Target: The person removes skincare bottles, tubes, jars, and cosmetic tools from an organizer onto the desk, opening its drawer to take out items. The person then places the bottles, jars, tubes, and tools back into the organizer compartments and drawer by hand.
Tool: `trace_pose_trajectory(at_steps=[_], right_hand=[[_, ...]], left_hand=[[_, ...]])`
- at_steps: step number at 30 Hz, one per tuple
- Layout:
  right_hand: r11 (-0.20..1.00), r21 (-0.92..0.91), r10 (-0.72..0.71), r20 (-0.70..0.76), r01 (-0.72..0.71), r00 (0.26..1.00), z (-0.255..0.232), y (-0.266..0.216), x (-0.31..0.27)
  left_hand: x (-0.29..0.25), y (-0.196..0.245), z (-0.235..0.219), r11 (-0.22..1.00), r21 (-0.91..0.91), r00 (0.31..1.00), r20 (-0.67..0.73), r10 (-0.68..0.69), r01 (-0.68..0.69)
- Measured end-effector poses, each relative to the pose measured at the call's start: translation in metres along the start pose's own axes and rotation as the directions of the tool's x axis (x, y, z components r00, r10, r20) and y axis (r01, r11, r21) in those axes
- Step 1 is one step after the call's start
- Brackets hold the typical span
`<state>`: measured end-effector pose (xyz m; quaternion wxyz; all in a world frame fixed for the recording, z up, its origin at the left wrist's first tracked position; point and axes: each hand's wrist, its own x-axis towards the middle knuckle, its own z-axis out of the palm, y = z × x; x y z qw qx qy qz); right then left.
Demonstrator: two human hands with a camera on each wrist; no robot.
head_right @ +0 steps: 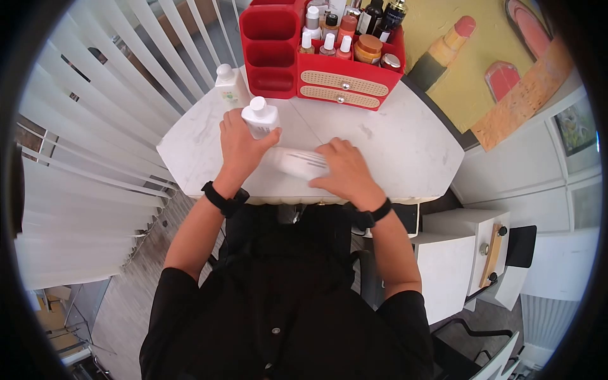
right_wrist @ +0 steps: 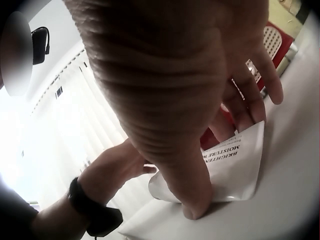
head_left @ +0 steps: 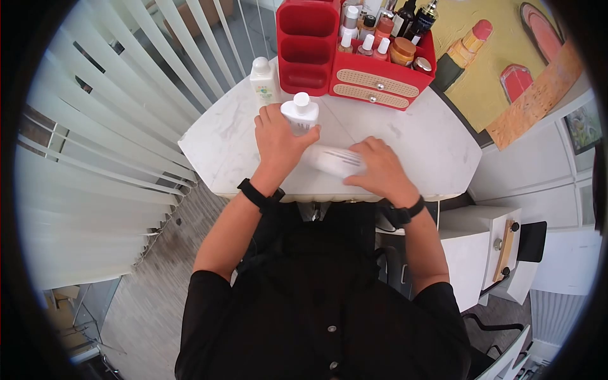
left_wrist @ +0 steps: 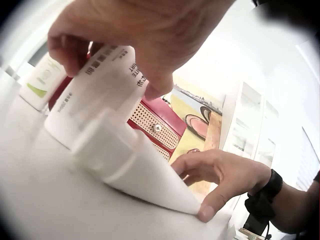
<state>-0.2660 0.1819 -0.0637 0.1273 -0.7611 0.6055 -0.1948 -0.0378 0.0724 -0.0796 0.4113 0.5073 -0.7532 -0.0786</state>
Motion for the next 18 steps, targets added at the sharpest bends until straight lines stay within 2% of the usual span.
trace_pose_trajectory(at_steps=[5, 7, 8, 9, 10, 11, 12, 14, 16, 18], right_hand=[[0.987, 0.038, 0.158, -0.02, -0.158, 0.987, -0.019, 0.024, -0.028], [0.976, 0.058, 0.213, -0.017, -0.212, 0.977, -0.024, 0.026, -0.038], [0.943, 0.167, 0.283, 0.045, -0.287, 0.958, -0.026, 0.026, -0.039], [0.895, 0.268, 0.337, 0.114, -0.356, 0.935, -0.026, 0.027, -0.039], [0.894, 0.269, 0.336, 0.125, -0.358, 0.933, -0.022, 0.03, -0.04], [0.868, 0.375, 0.303, 0.121, -0.326, 0.945, -0.017, 0.036, -0.041], [0.829, 0.478, 0.272, 0.11, -0.291, 0.956, -0.014, 0.038, -0.042], [0.812, 0.498, 0.296, 0.101, -0.306, 0.95, -0.013, 0.032, -0.043], [0.793, 0.517, 0.332, 0.077, -0.322, 0.94, -0.014, 0.031, -0.047], [0.702, 0.63, 0.365, 0.081, -0.332, 0.927, -0.013, 0.032, -0.054]], left_hand=[[-0.022, -0.003, -0.02, 0.999, -0.042, 0.999, -0.037, 0.018, -0.02], [-0.049, -0.006, -0.033, 0.993, -0.093, 0.996, 0.048, -0.072, 0.076], [-0.06, 0.0, -0.036, 0.992, -0.094, 0.995, 0.064, -0.076, 0.082], [-0.069, 0.008, -0.041, 0.988, -0.138, 0.974, 0.222, -0.032, 0.064], [-0.076, 0.015, -0.042, 0.981, -0.183, 0.93, 0.368, 0.015, 0.057], [-0.079, 0.021, -0.034, 0.969, -0.244, 0.952, 0.29, 0.095, -0.022], [-0.078, 0.025, -0.024, 0.971, -0.239, 0.953, 0.292, 0.085, -0.014], [-0.073, 0.029, -0.005, 0.958, -0.264, 0.946, 0.266, 0.187, -0.115], [-0.072, 0.03, 0.007, 0.959, -0.268, 0.931, 0.321, 0.175, -0.088], [-0.069, 0.03, 0.016, 0.961, -0.27, 0.91, 0.38, 0.165, -0.062]])
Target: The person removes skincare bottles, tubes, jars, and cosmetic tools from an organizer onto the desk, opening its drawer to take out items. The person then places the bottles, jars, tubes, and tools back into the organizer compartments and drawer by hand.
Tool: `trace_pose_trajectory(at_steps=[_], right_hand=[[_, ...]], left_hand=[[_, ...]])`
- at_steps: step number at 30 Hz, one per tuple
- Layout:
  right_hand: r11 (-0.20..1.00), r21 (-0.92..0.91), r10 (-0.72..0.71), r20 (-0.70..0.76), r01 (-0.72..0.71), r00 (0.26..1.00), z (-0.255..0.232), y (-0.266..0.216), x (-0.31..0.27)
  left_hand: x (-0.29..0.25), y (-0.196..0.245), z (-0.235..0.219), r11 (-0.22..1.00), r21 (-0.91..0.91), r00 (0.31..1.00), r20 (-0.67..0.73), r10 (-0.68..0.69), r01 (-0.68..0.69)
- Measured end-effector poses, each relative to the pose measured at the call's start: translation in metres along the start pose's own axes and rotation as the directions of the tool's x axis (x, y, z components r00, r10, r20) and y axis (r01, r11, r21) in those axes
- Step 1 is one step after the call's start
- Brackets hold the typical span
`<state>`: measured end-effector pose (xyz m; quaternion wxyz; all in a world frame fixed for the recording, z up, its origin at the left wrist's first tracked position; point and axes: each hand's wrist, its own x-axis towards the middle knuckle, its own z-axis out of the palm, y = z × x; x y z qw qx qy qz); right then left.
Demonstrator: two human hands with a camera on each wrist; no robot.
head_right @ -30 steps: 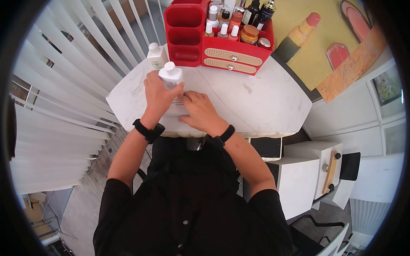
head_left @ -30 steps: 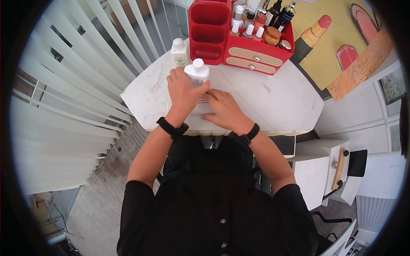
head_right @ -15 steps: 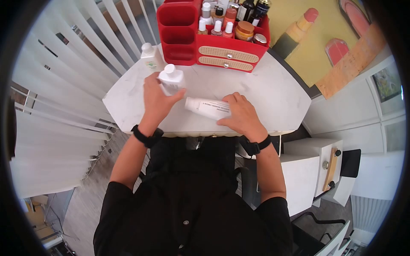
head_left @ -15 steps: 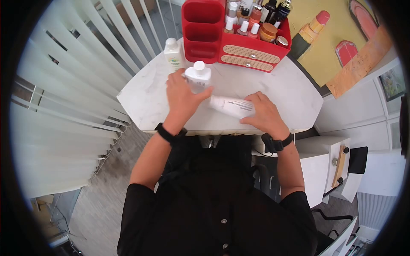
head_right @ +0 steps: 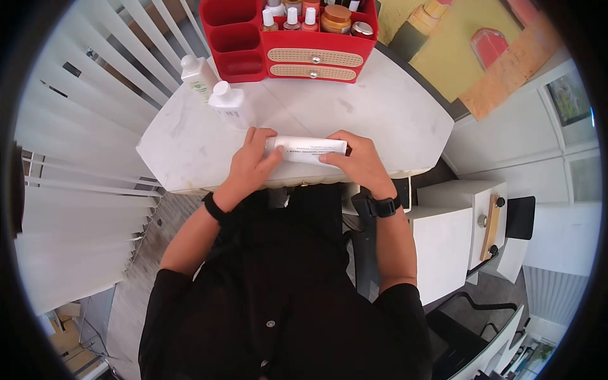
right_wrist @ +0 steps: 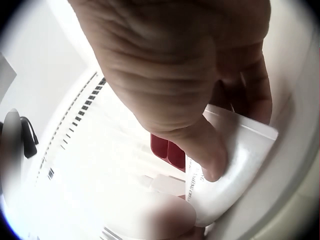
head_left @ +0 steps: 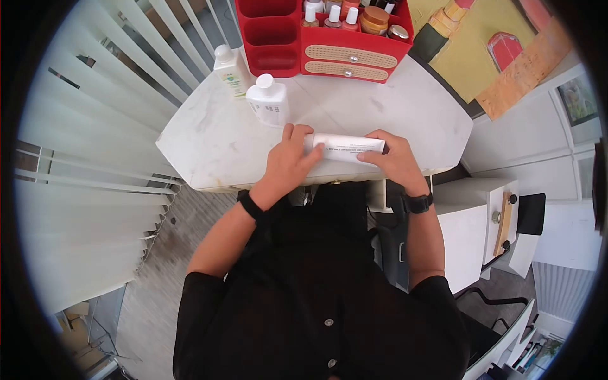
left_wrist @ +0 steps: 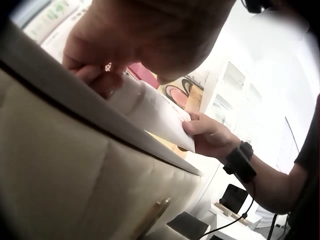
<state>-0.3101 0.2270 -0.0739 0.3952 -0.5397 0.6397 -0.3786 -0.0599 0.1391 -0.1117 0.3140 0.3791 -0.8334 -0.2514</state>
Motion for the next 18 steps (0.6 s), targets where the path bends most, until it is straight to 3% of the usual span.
trace_pose_trajectory(at_steps=[2, 4, 6, 8, 9, 11, 14, 15, 16, 17, 18], right_hand=[[0.993, 0.116, -0.015, -0.024, 0.018, 1.0, -0.006, 0.008, -0.006], [0.973, 0.226, -0.031, -0.046, 0.041, 0.998, -0.01, 0.009, -0.01], [0.919, 0.394, 0.044, -0.133, 0.012, 0.99, -0.014, 0.006, -0.017], [0.889, 0.455, 0.033, -0.165, 0.046, 0.986, -0.015, 0.017, -0.017], [0.854, 0.513, 0.022, -0.195, 0.083, 0.981, -0.016, 0.021, -0.018], [0.802, 0.585, 0.034, -0.244, 0.119, 0.969, -0.013, 0.019, -0.018], [0.697, 0.691, 0.043, -0.305, 0.19, 0.951, -0.004, 0.021, -0.014], [0.613, 0.761, 0.036, -0.297, 0.213, 0.954, 0.0, 0.024, -0.014], [0.521, 0.821, 0.029, -0.29, 0.233, 0.957, 0.003, 0.022, -0.012], [0.519, 0.822, 0.026, -0.29, 0.235, 0.957, 0.009, 0.019, -0.011], [0.459, 0.854, 0.047, -0.299, 0.245, 0.953, 0.017, 0.016, -0.009]], left_hand=[[0.004, -0.002, 0.004, 0.981, -0.148, 0.992, 0.052, -0.116, 0.122], [0.004, 0.002, 0.01, 0.974, -0.195, 0.993, 0.053, -0.106, 0.114], [0.004, 0.006, 0.015, 0.963, -0.247, 0.994, 0.057, -0.095, 0.106], [0.006, 0.017, 0.013, 0.754, -0.606, 0.961, 0.247, -0.125, 0.254], [0.007, 0.023, 0.01, 0.75, -0.61, 0.96, 0.252, -0.122, 0.256], [0.013, 0.046, -0.012, 0.457, -0.648, 0.792, 0.525, -0.311, 0.609], [0.018, 0.057, -0.021, 0.438, -0.693, 0.817, 0.526, -0.237, 0.573], [0.017, 0.06, -0.021, 0.44, -0.693, 0.819, 0.522, -0.239, 0.571], [0.015, 0.065, -0.019, 0.499, -0.712, 0.867, 0.445, -0.225, 0.495], [0.015, 0.068, -0.018, 0.553, -0.722, 0.908, 0.367, -0.205, 0.416], [0.015, 0.068, -0.017, 0.555, -0.722, 0.909, 0.365, -0.203, 0.414]])
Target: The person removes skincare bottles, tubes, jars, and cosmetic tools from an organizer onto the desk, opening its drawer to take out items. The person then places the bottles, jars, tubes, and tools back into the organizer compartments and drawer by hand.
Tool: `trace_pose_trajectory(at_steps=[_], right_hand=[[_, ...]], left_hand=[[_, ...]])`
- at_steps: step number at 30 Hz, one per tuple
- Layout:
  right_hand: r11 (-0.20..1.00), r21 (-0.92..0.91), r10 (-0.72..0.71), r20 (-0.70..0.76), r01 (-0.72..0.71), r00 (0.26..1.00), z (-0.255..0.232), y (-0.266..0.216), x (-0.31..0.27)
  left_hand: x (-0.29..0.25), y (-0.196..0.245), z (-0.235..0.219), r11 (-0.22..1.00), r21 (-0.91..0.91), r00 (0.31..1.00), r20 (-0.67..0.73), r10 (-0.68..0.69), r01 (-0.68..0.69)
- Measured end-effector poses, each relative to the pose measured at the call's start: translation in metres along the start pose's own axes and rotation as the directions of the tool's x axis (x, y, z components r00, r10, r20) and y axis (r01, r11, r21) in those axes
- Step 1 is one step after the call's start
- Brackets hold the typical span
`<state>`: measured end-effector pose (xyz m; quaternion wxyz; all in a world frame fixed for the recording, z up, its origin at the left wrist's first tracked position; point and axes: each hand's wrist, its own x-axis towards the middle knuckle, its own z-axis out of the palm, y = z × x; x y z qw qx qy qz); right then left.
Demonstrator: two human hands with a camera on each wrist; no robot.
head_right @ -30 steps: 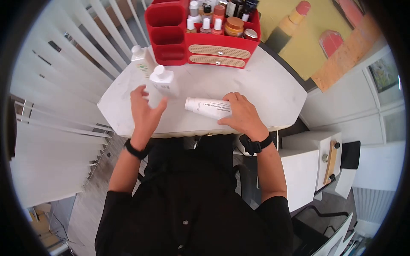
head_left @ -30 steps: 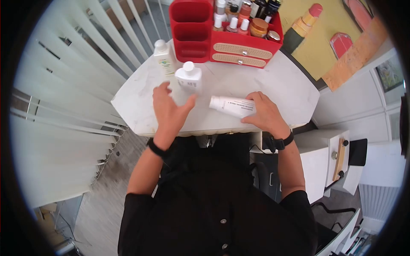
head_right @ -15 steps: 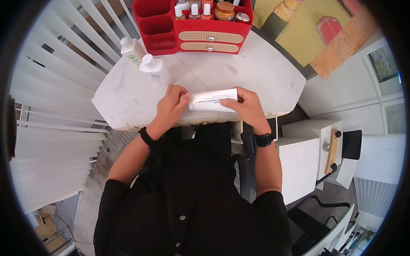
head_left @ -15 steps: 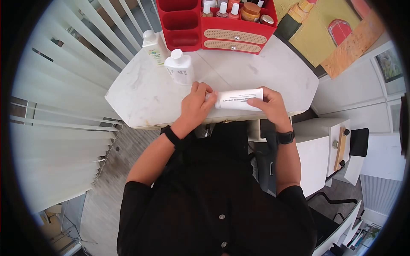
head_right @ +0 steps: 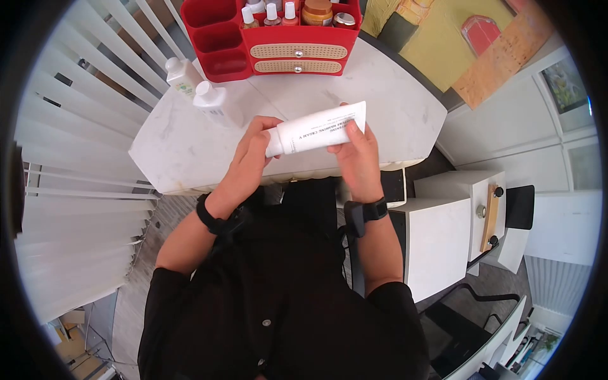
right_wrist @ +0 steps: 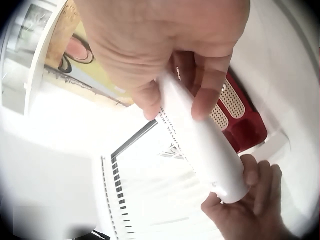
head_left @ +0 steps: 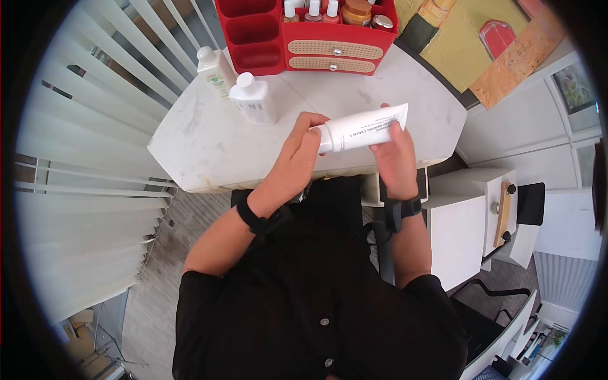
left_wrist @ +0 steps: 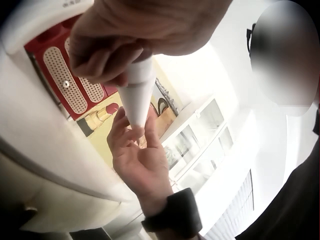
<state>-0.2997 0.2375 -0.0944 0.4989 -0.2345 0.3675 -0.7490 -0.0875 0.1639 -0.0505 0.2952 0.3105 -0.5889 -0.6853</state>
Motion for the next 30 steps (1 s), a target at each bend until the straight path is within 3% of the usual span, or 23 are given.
trace_pose_trajectory(at_steps=[2, 3, 5, 6, 8, 10, 12, 14, 15, 16, 17, 18, 20, 25, 27, 30], right_hand=[[0.998, 0.069, -0.001, -0.027, 0.003, 1.0, 0.011, 0.004, -0.004], [0.997, 0.037, 0.063, 0.025, -0.063, 0.998, 0.016, 0.003, -0.008], [0.986, 0.01, 0.166, 0.062, -0.166, 0.984, 0.026, 0.003, -0.013], [0.987, 0.011, 0.162, 0.059, -0.163, 0.985, 0.027, 0.0, -0.014], [0.975, 0.046, 0.196, 0.264, -0.216, 0.944, 0.027, -0.007, -0.021], [0.969, 0.097, 0.201, 0.217, -0.226, 0.955, 0.032, -0.008, -0.022], [0.98, -0.019, 0.198, 0.044, -0.198, 0.979, 0.035, -0.009, -0.02], [0.983, -0.033, 0.179, 0.01, -0.179, 0.984, 0.037, -0.009, -0.023], [0.986, -0.046, 0.158, -0.022, -0.158, 0.987, 0.039, -0.01, -0.024], [0.986, -0.045, 0.161, -0.019, -0.162, 0.987, 0.043, -0.012, -0.025], [0.989, -0.124, 0.079, 0.006, -0.078, 0.997, 0.047, -0.016, -0.027], [0.98, -0.2, -0.003, 0.037, 0.01, 0.999, 0.049, -0.018, -0.028], [0.973, -0.226, -0.04, 0.046, 0.05, 0.998, 0.053, -0.019, -0.029], [0.976, -0.156, -0.138, 0.097, 0.152, 0.986, 0.052, -0.012, -0.027], [0.991, -0.085, -0.09, 0.118, 0.1, 0.989, 0.053, -0.012, -0.029], [0.993, -0.117, -0.026, 0.069, 0.034, 0.997, 0.055, -0.011, -0.028]], left_hand=[[0.003, -0.002, 0.0, 0.918, 0.195, 0.929, -0.069, 0.363, -0.344], [0.003, -0.002, -0.002, 0.918, 0.195, 0.929, -0.066, 0.364, -0.346], [0.005, 0.0, -0.008, 0.595, 0.613, 0.771, 0.037, 0.636, -0.52], [0.006, -0.001, -0.009, 0.594, 0.611, 0.771, 0.041, 0.636, -0.523], [0.008, -0.009, -0.008, 0.259, 0.731, 0.614, 0.268, 0.742, -0.632], [0.009, -0.014, -0.004, 0.263, 0.693, 0.597, 0.294, 0.747, -0.671], [0.008, -0.013, 0.0, 0.262, 0.658, 0.575, 0.317, 0.754, -0.706], [-0.005, -0.002, 0.006, 0.725, 0.487, 0.856, 0.104, 0.506, -0.488], [-0.004, -0.008, 0.006, 0.725, 0.489, 0.857, 0.101, 0.505, -0.485], [-0.001, -0.015, 0.007, 0.811, 0.361, 0.88, 0.063, 0.471, -0.46], [-0.001, -0.019, 0.007, 0.877, 0.222, 0.902, 0.031, 0.431, -0.426], [-0.003, -0.022, 0.004, 0.877, 0.223, 0.902, 0.029, 0.43, -0.425], [-0.008, -0.006, 0.0, 0.989, 0.092, 0.98, 0.171, 0.102, -0.119], [-0.01, -0.001, 0.006, 0.992, 0.029, 0.987, 0.111, 0.116, -0.12], [-0.011, 0.0, 0.009, 0.992, 0.034, 0.991, 0.065, 0.12, -0.122], [-0.011, 0.001, 0.014, 0.994, 0.056, 0.995, -0.015, 0.098, -0.097]])
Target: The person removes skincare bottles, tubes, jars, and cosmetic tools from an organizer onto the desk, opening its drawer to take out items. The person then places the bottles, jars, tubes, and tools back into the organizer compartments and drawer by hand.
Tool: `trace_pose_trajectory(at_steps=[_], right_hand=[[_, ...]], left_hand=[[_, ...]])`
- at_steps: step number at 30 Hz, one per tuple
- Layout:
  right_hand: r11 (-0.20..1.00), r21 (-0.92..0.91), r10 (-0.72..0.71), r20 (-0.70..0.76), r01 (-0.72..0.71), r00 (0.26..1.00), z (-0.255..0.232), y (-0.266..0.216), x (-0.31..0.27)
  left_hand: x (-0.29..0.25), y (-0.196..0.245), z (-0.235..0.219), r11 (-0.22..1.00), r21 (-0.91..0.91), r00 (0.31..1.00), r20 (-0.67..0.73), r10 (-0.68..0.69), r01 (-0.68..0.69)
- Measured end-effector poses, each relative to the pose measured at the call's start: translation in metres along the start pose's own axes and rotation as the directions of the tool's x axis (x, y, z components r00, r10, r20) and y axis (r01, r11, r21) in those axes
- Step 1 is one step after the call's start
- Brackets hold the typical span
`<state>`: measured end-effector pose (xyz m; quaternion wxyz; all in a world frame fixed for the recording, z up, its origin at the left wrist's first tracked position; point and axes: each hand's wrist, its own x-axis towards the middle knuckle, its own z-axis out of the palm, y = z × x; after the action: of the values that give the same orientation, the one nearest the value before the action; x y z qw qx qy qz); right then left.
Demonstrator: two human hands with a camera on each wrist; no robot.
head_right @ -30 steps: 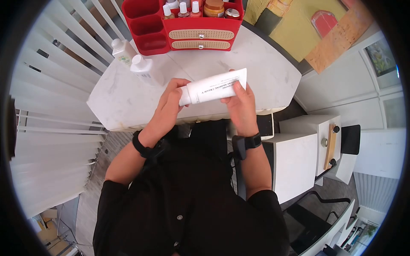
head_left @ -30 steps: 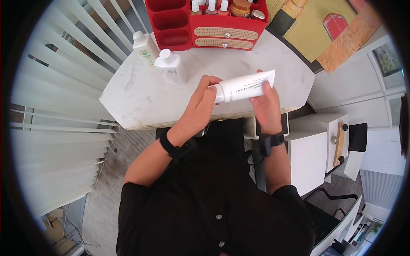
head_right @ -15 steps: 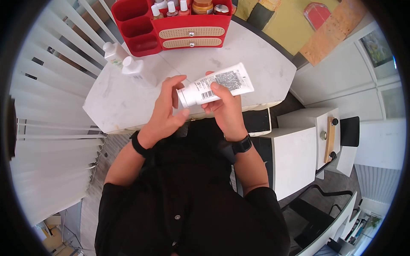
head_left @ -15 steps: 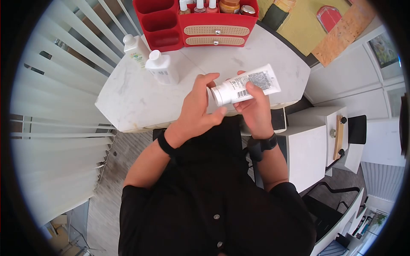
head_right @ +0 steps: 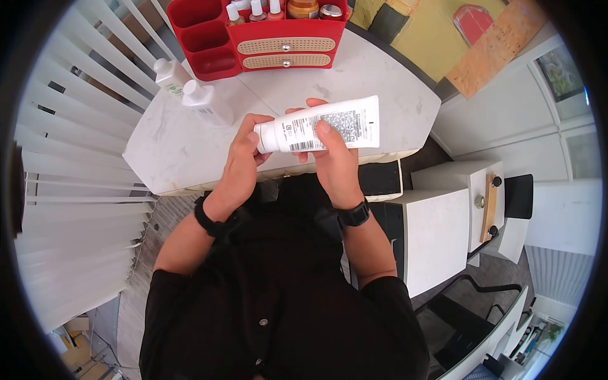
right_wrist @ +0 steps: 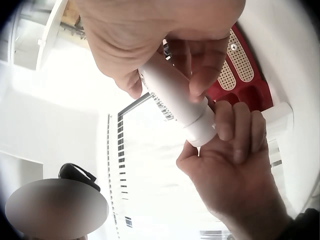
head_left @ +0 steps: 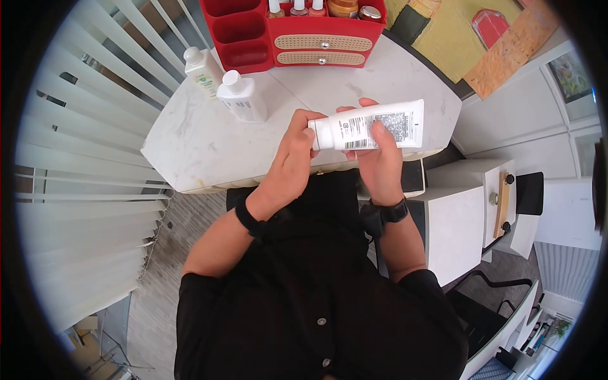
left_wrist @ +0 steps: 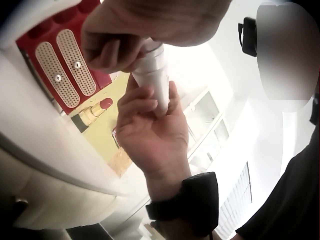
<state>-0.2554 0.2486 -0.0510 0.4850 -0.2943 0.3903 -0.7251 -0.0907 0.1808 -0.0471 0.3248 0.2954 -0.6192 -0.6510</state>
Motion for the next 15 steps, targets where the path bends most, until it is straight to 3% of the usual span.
trace_pose_trajectory(at_steps=[4, 7, 9, 10, 12, 14, 15], right_hand=[[0.999, 0.03, -0.016, 0.024, 0.015, 1.0, -0.004, 0.008, 0.004], [0.982, 0.184, 0.052, -0.09, -0.035, 0.995, 0.001, 0.012, 0.005], [0.905, 0.425, 0.076, -0.089, -0.031, 0.993, -0.003, 0.019, 0.01], [0.906, 0.423, 0.075, -0.089, -0.03, 0.993, -0.007, 0.023, 0.012], [0.75, 0.65, 0.111, 0.06, -0.123, 0.992, -0.016, 0.031, 0.013], [0.72, 0.682, 0.117, 0.067, -0.131, 0.991, -0.016, 0.035, 0.013], [0.684, 0.716, 0.126, 0.074, -0.141, 0.989, -0.015, 0.036, 0.012]], left_hand=[[0.004, -0.002, 0.0, 0.999, -0.039, 1.0, -0.007, 0.006, -0.006], [0.004, 0.006, 0.01, 0.985, -0.172, 1.0, -0.022, -0.011, 0.007], [0.003, 0.012, 0.014, 0.963, -0.269, 0.998, -0.054, -0.007, -0.008], [0.003, 0.013, 0.015, 0.961, -0.276, 1.0, -0.015, 0.017, -0.02], [0.001, 0.013, 0.017, 0.958, -0.286, 0.999, 0.029, 0.041, -0.031], [0.0, 0.013, 0.023, 0.94, -0.297, 0.981, 0.04, 0.188, -0.168], [0.0, 0.012, 0.025, 0.94, -0.298, 0.981, 0.041, 0.189, -0.168]])
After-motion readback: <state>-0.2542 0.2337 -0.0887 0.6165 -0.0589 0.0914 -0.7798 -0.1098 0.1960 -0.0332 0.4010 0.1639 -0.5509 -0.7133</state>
